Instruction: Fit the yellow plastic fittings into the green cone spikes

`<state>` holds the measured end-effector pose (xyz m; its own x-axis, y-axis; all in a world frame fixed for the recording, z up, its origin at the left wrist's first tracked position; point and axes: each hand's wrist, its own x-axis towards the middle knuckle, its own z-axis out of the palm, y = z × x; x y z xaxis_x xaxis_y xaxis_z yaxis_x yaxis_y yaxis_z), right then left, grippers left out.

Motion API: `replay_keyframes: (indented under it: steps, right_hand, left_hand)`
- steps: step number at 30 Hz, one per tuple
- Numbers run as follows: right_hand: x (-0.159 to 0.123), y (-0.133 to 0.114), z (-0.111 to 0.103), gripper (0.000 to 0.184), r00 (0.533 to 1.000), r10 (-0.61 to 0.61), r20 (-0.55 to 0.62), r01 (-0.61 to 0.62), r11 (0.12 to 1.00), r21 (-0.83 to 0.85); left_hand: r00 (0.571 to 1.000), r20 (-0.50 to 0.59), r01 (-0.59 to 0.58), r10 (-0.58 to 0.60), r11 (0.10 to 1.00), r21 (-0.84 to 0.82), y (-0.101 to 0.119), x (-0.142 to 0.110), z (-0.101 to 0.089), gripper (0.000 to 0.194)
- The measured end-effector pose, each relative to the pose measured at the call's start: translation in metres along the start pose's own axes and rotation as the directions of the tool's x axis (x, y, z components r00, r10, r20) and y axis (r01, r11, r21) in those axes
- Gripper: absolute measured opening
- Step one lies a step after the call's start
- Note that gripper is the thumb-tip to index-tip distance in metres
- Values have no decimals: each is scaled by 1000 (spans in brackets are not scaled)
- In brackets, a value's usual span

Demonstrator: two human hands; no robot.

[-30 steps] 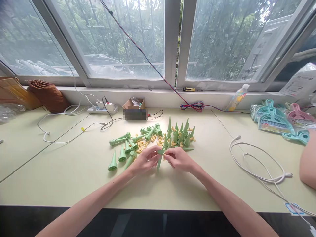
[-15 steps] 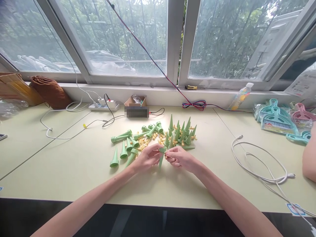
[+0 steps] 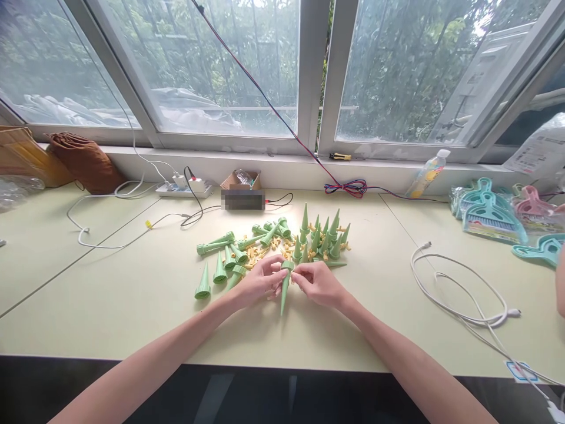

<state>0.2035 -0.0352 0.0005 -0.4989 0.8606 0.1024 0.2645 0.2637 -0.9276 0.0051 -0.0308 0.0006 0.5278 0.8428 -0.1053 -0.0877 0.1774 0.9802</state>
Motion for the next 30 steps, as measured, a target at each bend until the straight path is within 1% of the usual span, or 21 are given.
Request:
replay_keyframes:
  steps: [2,8,12,18,20,22,24,25,26,28,30]
  right_hand:
    - [0,1,0,36,1000,16,10,-16,1000,4]
    - [2,1,-3,35,985,147,93,-163,967,197]
    - [2,1,-4,35,977,180,112,-204,940,273]
    - [4,2,-2,39,979,176,102,-199,935,295]
    - [4,4,-1,42,988,135,77,-152,940,307]
    - [4,9,2,45,997,70,32,-76,953,292]
    - [4,14,5,46,999,12,-48,-2,982,186]
    - [3,16,7,44,995,-37,-97,45,996,81]
    - [3,17,9,41,987,-108,-122,102,993,-56]
    - [4,17,14,33,962,-237,-138,188,936,-297]
    - [7,14,18,26,952,-289,-103,216,869,-446]
  left_hand:
    - [1000,4,-6,6,1000,-4,-1,1,0,46]
    - [995,7,-96,96,992,77,-2,1,0,39]
    - [992,2,-129,129,985,115,-4,1,0,35]
    - [989,-1,-149,151,979,142,-5,2,-1,31]
    - [983,-2,-183,185,974,136,-2,3,-2,29]
    - [970,-35,-235,241,963,130,3,3,-4,27]
    - [940,-123,-301,317,944,135,8,3,-9,26]
    - [915,-176,-340,363,929,145,11,4,-12,25]
    - [883,-229,-382,410,910,160,13,4,-15,24]
    - [816,-312,-450,487,873,187,17,5,-22,24]
    - [755,-385,-496,530,847,194,21,5,-28,24]
